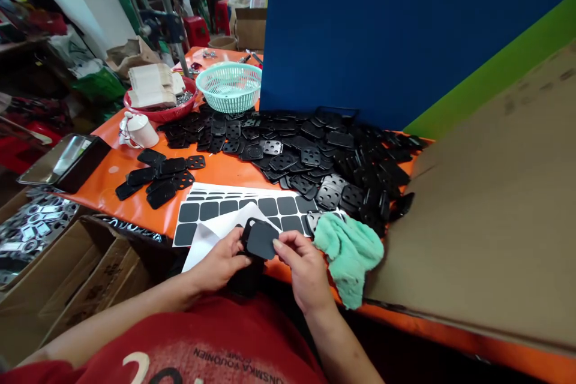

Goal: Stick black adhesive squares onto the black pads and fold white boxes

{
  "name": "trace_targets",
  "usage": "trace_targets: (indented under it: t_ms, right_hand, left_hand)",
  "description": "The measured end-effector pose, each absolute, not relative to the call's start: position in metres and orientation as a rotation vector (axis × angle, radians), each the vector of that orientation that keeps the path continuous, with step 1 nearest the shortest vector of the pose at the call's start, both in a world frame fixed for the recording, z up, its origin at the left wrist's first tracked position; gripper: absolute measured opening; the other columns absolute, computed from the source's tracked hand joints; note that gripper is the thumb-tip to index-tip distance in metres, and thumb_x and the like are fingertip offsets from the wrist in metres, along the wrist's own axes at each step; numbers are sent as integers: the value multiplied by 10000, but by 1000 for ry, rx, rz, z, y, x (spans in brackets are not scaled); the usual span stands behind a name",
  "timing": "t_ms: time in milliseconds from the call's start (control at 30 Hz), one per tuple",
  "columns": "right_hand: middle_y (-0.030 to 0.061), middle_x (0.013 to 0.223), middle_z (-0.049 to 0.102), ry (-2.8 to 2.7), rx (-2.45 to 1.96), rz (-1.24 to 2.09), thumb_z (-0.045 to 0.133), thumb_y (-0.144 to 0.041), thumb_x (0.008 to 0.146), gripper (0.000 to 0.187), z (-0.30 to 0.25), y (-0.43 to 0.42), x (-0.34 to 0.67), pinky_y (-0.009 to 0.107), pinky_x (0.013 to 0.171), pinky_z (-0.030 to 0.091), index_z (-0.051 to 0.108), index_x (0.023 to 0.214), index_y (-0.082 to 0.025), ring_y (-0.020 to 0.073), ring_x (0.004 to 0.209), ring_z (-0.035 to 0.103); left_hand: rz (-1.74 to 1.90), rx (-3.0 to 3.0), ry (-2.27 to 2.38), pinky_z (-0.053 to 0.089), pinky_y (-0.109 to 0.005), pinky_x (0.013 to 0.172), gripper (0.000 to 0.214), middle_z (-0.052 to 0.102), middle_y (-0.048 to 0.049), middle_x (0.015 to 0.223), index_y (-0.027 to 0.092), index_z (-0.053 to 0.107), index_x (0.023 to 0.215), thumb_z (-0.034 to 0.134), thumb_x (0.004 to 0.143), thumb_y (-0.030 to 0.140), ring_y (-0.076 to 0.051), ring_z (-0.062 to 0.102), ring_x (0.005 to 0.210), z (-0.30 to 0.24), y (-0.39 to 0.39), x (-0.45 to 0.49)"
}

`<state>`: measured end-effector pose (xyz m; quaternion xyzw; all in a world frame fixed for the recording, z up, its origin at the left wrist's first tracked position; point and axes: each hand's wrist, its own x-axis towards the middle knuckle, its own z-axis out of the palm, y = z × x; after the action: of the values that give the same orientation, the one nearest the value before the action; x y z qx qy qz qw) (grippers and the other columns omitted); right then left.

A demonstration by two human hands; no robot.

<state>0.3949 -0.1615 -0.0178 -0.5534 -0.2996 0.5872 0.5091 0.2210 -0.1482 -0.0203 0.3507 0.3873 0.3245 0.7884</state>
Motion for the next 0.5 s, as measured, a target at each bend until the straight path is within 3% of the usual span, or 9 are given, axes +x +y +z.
trace_targets:
  t_ms: [167, 500]
  right_hand:
    - [-41, 613, 505, -703, -1335, 1438, 827, -381, 644, 276, -28, -161, 394, 215, 539, 329, 640, 711, -190, 88, 573, 398]
    - [-39, 632, 513, -675, -1361, 1465, 826, -382, 637, 284, -36, -161, 392, 222, 552, 315, 637, 731, -192, 93, 586, 393]
  left_hand:
    - [658, 806, 850, 464, -264, 699, 408, 671, -48, 922, 162, 453, 1090, 578, 705, 107, -153, 642, 801, -19, -155, 223]
    - [622, 797, 813, 485, -307, 704, 387, 690, -64, 892, 166, 420, 1091, 568, 735, 128, -183, 675, 773, -20, -157, 221]
